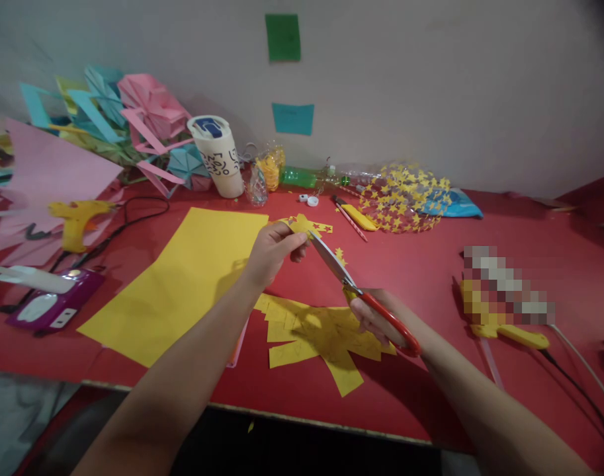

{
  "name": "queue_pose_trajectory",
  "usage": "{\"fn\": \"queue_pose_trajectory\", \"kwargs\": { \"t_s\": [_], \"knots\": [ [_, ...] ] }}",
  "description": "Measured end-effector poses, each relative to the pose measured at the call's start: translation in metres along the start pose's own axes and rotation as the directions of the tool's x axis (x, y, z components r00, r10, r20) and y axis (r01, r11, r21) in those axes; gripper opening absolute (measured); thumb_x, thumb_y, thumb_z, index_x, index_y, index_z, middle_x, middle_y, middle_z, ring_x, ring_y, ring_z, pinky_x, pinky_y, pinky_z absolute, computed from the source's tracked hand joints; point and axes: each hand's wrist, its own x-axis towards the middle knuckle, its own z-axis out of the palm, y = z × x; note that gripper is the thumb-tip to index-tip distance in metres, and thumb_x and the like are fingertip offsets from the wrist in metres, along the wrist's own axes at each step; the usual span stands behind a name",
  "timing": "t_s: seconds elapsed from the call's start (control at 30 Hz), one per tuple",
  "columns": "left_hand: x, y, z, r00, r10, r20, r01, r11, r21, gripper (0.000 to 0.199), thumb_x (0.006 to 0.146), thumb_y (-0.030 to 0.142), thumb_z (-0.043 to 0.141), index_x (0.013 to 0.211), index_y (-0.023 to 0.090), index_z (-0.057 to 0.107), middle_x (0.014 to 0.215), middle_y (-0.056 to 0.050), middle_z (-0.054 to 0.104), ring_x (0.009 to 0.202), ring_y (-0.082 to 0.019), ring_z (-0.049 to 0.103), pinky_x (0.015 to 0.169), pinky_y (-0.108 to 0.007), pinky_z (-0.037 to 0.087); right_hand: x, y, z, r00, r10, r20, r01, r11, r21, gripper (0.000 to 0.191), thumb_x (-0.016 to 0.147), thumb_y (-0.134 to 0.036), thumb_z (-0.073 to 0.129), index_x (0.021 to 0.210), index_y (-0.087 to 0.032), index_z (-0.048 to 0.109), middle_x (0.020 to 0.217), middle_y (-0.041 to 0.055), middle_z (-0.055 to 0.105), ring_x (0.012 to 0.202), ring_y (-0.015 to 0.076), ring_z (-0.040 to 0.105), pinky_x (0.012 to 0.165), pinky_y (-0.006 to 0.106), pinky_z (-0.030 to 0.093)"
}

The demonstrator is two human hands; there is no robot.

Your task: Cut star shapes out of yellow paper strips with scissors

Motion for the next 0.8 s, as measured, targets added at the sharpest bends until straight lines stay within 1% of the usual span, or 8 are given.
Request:
{"fn": "queue_pose_trajectory", "kwargs": {
  "t_s": [0.13,0.23,0.37,0.5,0.63,0.73,0.8],
  "knots": [
    [0.000,0.000,0.000,1.000,-0.001,0.004,0.001,1.000,-0.014,0.015,0.065,0.029,0.067,0.055,0.018,0.063,0.047,0.001,0.059,0.042,-0.008,0.052,0.043,-0.022,0.044,0.001,0.000,0.000,1.000,0.024,-0.006,-0.025,1.000,-0.014,0.057,0.078,-0.076,0.053,0.063,-0.024,0.034,0.045,-0.0098,0.031,0.035,0.0068,0.034,0.036,0.023,0.035],
    [0.000,0.001,0.000,1.000,-0.004,0.003,0.004,1.000,-0.021,0.015,0.063,0.029,0.068,0.055,0.018,0.062,0.048,0.000,0.060,0.042,-0.008,0.052,0.043,-0.022,0.044,0.000,0.000,0.000,0.999,0.044,-0.006,-0.044,0.999,-0.017,0.056,0.078,-0.074,0.054,0.063,-0.024,0.035,0.047,-0.0085,0.034,0.037,0.0071,0.037,0.034,0.020,0.031],
    [0.000,0.003,0.000,1.000,-0.016,-0.004,0.016,1.000,-0.026,0.015,0.062,0.030,0.068,0.055,0.018,0.064,0.047,0.000,0.060,0.042,-0.009,0.052,0.043,-0.023,0.044,0.000,0.000,-0.001,0.999,0.045,0.002,-0.045,0.999,-0.023,0.056,0.077,-0.074,0.056,0.063,-0.024,0.035,0.046,-0.0080,0.035,0.037,0.0081,0.040,0.033,0.020,0.032],
    [0.000,0.001,0.000,1.000,-0.016,0.001,0.016,1.000,-0.026,0.019,0.063,0.032,0.067,0.053,0.017,0.064,0.046,0.000,0.059,0.040,-0.009,0.050,0.043,-0.024,0.044,0.000,0.000,0.000,1.000,0.022,-0.008,-0.022,1.000,-0.005,0.055,0.078,-0.073,0.055,0.062,-0.023,0.037,0.045,-0.0081,0.039,0.033,0.0063,0.036,0.034,0.021,0.031],
    [-0.003,-0.003,0.003,0.999,-0.006,-0.044,0.006,1.000,0.007,0.024,0.064,0.036,0.068,0.050,0.017,0.062,0.047,-0.001,0.058,0.044,-0.010,0.051,0.044,-0.025,0.044,0.001,0.001,0.002,0.999,0.040,-0.002,-0.040,0.999,0.024,0.051,0.081,-0.067,0.054,0.063,-0.023,0.039,0.046,-0.0062,0.045,0.033,0.0063,0.038,0.035,0.021,0.031],
    [-0.008,-0.005,0.007,0.998,0.000,-0.062,0.002,1.000,0.030,0.026,0.068,0.038,0.067,0.053,0.018,0.063,0.052,-0.002,0.060,0.050,-0.012,0.054,0.048,-0.025,0.047,0.001,0.003,0.004,1.000,0.024,0.003,-0.024,0.998,0.053,0.055,0.079,-0.074,0.052,0.064,-0.023,0.040,0.047,-0.0059,0.045,0.034,0.0068,0.039,0.034,0.020,0.030],
    [-0.011,-0.005,0.009,0.998,-0.025,-0.058,0.028,0.998,0.054,0.027,0.070,0.041,0.066,0.055,0.018,0.063,0.054,-0.002,0.061,0.052,-0.012,0.055,0.051,-0.025,0.049,0.001,0.004,0.006,1.000,-0.005,0.004,0.004,0.999,0.054,0.059,0.077,-0.080,0.049,0.065,-0.022,0.042,0.046,-0.0062,0.044,0.034,0.0069,0.039,0.034,0.020,0.031]
  ]
}}
